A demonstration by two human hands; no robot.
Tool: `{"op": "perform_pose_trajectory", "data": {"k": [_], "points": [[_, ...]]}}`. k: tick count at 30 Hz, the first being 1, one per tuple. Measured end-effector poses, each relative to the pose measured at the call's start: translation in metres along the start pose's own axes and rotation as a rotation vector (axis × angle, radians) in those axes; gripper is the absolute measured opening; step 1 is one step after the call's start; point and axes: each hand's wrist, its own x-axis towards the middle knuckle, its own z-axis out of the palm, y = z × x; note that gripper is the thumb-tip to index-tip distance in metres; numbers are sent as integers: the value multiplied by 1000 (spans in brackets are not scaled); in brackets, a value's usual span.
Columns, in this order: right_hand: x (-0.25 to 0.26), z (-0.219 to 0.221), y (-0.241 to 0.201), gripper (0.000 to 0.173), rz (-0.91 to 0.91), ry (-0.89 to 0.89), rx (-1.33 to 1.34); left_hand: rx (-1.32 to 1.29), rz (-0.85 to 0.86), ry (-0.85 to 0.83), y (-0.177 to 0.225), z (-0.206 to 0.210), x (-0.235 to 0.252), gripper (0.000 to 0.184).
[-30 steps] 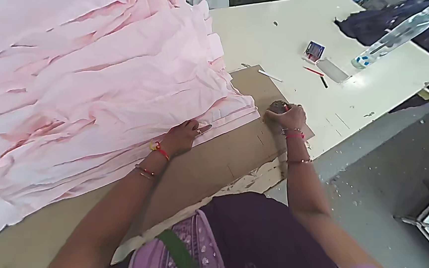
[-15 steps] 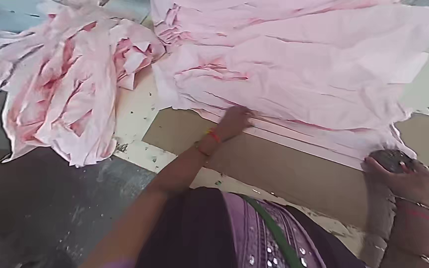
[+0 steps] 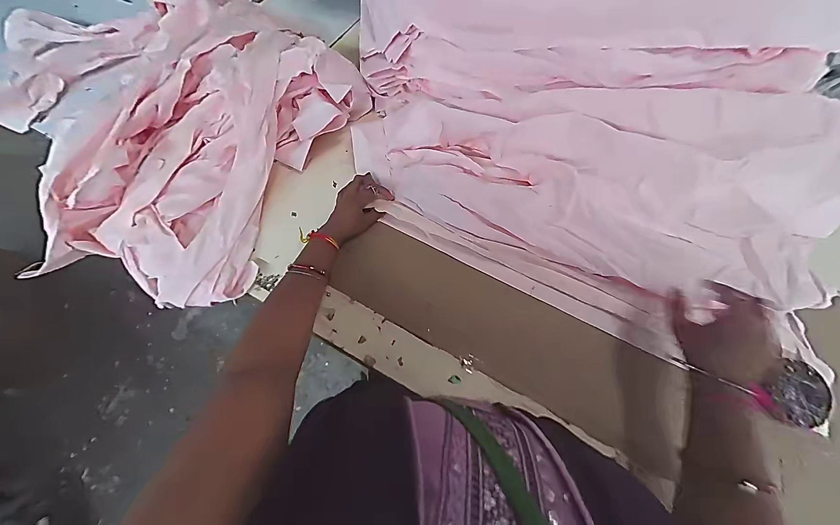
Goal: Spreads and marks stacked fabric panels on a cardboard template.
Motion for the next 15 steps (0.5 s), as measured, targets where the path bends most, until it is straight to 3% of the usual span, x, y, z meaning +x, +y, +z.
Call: {"op": "perform_pose_trajectory", "data": {"k": [2, 5, 6, 9, 12, 15], "points": [[-6, 28, -91, 34, -436, -228, 140, -5, -32, -40, 3, -4, 2, 29], [-18, 55, -229, 40, -872, -819, 7, 46, -25, -60, 6, -9, -4, 35], [-20, 64, -267, 40, -905, -937, -59, 20, -21, -74, 7, -11, 1, 32], [-16, 105, -324, 40, -824, -960, -98, -15, 36, -80, 2, -14, 6, 21], [-8, 115, -345, 53, -739, -989, -152, -74, 22, -50, -2, -16, 7, 19], [-8, 111, -346, 53, -716, -1012, -157, -145, -88, -78, 7, -21, 6, 14]]}}
